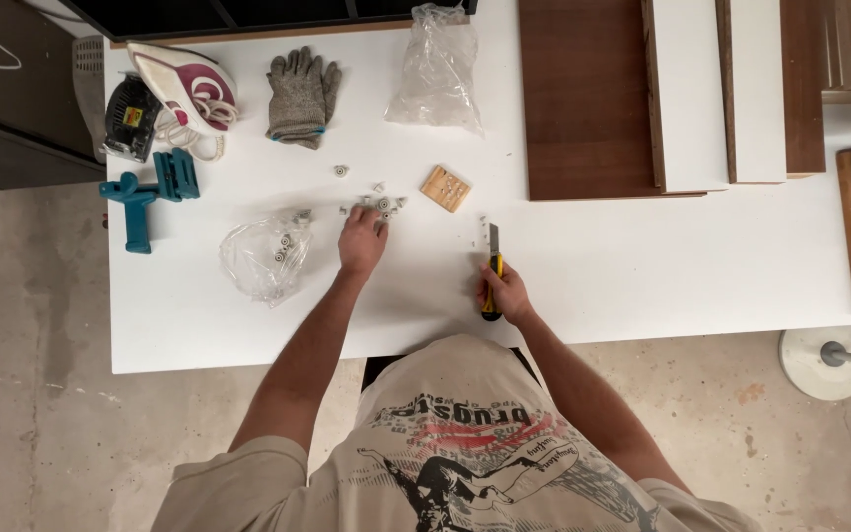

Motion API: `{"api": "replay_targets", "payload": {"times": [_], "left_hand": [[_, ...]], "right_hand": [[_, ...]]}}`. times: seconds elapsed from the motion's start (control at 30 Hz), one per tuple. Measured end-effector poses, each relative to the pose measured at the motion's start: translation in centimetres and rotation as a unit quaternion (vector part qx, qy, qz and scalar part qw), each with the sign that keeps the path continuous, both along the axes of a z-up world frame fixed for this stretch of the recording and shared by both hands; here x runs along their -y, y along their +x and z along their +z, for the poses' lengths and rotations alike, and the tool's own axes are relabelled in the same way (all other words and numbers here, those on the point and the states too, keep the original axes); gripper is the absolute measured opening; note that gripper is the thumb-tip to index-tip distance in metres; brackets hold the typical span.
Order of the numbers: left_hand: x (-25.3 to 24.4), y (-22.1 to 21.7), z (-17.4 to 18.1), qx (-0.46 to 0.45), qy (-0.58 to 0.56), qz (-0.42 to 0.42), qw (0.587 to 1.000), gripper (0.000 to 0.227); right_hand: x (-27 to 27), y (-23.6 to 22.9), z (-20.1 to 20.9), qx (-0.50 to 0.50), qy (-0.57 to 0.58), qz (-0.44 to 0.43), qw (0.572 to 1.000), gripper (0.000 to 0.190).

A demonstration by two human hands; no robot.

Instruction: The person uses a utility knife to scrape and sharpen the tips of several small screws on a wooden block. After finishing, they gather the screws and plastic packaging, walk to a trash bin to discard the waste, and return to the table to pick up a wooden board.

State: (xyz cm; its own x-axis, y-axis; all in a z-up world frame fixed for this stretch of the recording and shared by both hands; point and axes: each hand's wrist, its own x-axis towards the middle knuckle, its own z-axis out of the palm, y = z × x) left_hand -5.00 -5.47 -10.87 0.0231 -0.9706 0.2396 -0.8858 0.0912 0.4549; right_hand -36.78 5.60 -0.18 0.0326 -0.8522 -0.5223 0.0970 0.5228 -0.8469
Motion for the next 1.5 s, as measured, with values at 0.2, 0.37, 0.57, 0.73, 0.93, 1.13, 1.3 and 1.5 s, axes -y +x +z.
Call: {"api": "replay_targets", "payload": {"times": [0.2, 0.37, 0.57, 0.73, 0.93, 1.13, 1.3, 1.5], "left_hand": [[-0.2, -1.2, 1.2, 0.019, -0.058, -0.003, 0.998, 0.036], [-1.0, -1.7, 1.3, 0.029, -0.081, -0.027, 0.996, 0.022], [-0.4, -4.0, -0.8, -0.007, -0.076, -0.058, 0.995, 0.02], [4.1, -8.0, 2.4, -0.163, -0.057, -0.098, 0.98, 0.02], [8.3, -9.7, 2.1, -0.193, -0.009, -0.132, 0.972, 0.017], [8.2, -9.6, 2.8, -0.069, 0.091, -0.126, 0.985, 0.031], [7.9, -9.5, 5.4, -0.035, 0.107, -0.133, 0.985, 0.033], [8.5, -8.8, 5.1, 0.004, 0.156, -0.132, 0.979, 0.032]], "right_hand": [[0.2, 0.3, 1.3, -0.018, -0.001, 0.035, 0.999, 0.032], [0.3, 0.6, 2.0, -0.011, 0.011, 0.032, 0.999, 0.031], [0.4, 0.4, 0.8, -0.017, 0.012, 0.035, 0.999, 0.032], [0.3, 0.5, 1.7, -0.024, 0.024, 0.036, 0.999, 0.031], [0.7, 0.6, 1.8, -0.035, 0.043, 0.034, 0.998, 0.032], [4.1, 3.4, 5.9, -0.193, 0.067, 0.1, 0.974, 0.031], [8.5, 6.6, 7.0, -0.273, 0.059, 0.144, 0.949, 0.029], [10.8, 8.1, 5.2, -0.294, 0.061, 0.178, 0.937, 0.029]]}}
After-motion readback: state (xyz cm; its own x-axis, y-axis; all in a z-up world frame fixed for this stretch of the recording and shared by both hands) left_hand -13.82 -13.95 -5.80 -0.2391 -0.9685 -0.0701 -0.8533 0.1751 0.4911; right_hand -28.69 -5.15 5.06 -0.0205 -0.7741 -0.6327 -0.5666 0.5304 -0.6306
